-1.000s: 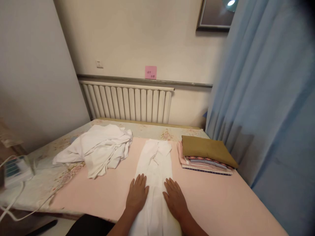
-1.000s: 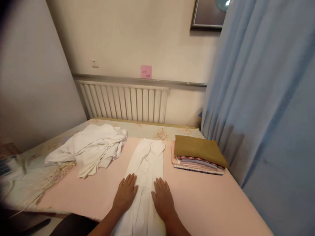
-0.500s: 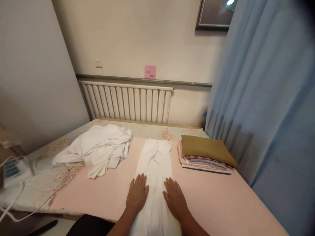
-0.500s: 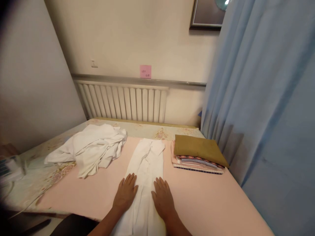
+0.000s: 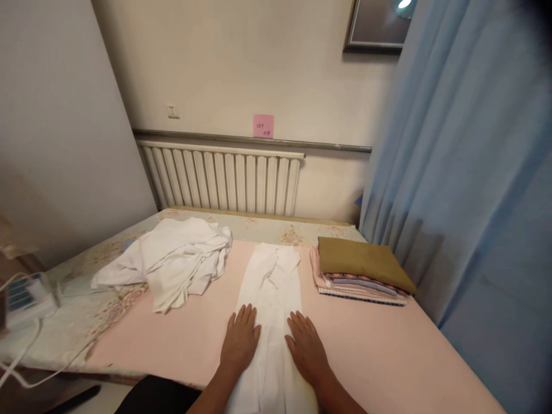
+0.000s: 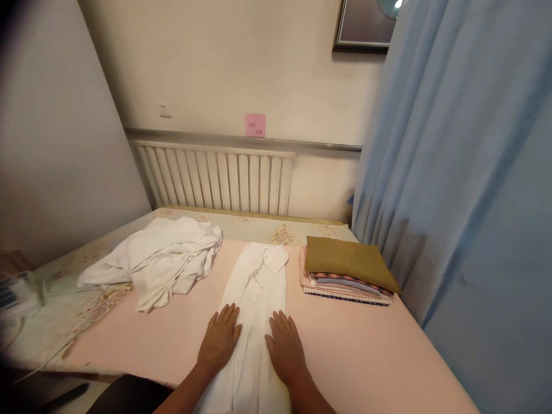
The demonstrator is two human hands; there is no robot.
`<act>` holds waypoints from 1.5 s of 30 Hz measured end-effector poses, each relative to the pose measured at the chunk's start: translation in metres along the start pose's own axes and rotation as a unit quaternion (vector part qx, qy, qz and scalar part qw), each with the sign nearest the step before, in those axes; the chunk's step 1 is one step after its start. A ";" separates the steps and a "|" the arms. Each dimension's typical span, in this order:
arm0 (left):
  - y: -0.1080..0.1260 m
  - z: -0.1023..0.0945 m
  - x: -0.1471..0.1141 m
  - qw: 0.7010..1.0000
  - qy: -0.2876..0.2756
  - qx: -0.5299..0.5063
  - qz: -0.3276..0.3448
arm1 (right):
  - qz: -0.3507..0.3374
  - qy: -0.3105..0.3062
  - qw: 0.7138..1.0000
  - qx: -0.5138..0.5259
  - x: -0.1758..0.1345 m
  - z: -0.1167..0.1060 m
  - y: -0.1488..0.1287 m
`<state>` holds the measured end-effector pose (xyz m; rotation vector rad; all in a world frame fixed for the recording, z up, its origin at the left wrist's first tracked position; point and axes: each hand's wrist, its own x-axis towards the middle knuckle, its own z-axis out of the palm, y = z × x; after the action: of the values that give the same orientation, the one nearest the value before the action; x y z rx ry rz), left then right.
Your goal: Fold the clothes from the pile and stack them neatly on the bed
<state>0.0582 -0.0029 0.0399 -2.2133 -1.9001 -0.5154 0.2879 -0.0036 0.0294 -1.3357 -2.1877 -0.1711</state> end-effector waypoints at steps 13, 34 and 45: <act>0.002 -0.004 0.001 1.000 -0.023 0.012 0.000 | -0.005 0.003 1.000 -0.004 -0.001 0.001 0.001; -0.024 0.003 0.012 0.993 -0.118 -0.004 0.002 | 0.022 -0.034 0.999 -0.015 0.005 -0.001 0.001; -0.019 0.006 0.054 0.998 -0.046 -0.043 -0.029 | 0.054 -0.084 0.995 -0.004 0.023 -0.004 0.004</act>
<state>0.0474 0.0518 0.0522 -2.2793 -2.0302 -0.5227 0.2850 0.0142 0.0444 -1.5174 -2.2467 -0.0270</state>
